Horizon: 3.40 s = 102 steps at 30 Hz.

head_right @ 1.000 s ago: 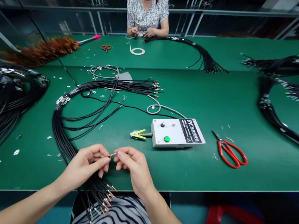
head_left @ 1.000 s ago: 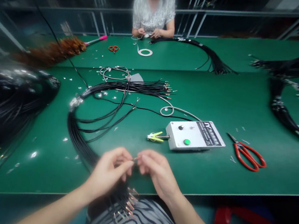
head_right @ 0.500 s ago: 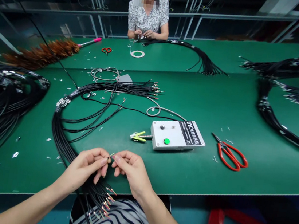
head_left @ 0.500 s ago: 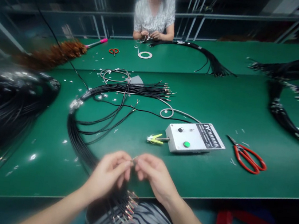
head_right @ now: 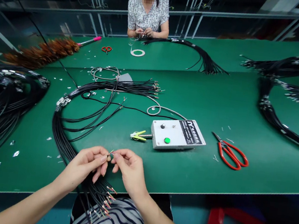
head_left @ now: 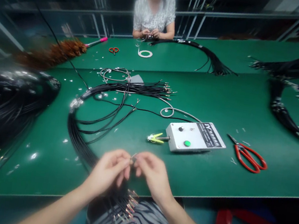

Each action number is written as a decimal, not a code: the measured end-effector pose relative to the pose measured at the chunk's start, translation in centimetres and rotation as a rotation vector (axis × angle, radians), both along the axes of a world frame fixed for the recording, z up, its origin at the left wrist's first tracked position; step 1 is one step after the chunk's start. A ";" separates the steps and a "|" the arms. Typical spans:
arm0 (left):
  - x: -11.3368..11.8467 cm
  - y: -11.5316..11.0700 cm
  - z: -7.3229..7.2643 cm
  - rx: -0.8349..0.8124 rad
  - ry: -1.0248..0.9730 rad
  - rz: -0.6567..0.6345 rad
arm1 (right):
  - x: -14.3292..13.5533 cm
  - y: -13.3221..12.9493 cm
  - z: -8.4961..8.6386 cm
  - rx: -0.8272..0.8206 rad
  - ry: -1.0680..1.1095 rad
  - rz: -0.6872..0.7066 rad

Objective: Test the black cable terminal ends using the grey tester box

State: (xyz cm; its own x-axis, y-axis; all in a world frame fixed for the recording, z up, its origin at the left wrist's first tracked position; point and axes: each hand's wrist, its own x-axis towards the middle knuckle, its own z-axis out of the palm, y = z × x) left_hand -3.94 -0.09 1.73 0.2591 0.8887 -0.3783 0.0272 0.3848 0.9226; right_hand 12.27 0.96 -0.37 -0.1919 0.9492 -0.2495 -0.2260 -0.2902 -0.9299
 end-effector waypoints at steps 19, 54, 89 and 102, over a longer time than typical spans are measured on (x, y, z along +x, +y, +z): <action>0.2 -0.1 0.2 0.008 0.020 0.007 | -0.5 0.0 0.1 0.018 -0.030 -0.050; 2.3 -0.3 0.2 0.339 0.098 0.041 | 0.9 0.5 0.6 0.050 -0.032 0.036; 2.6 3.5 -2.5 0.870 0.620 -0.273 | 5.7 3.7 1.8 1.202 -1.309 0.210; 3.9 6.5 -2.3 0.760 0.653 -0.012 | 6.8 8.5 1.7 1.123 -1.608 0.356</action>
State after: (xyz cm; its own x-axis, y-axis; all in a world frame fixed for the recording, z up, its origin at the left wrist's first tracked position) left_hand -0.02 6.45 -0.53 0.2137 0.9524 0.2176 0.6164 -0.3043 0.7263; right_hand 19.07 9.45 1.34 -0.6220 0.7523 0.2172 0.7769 0.6276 0.0512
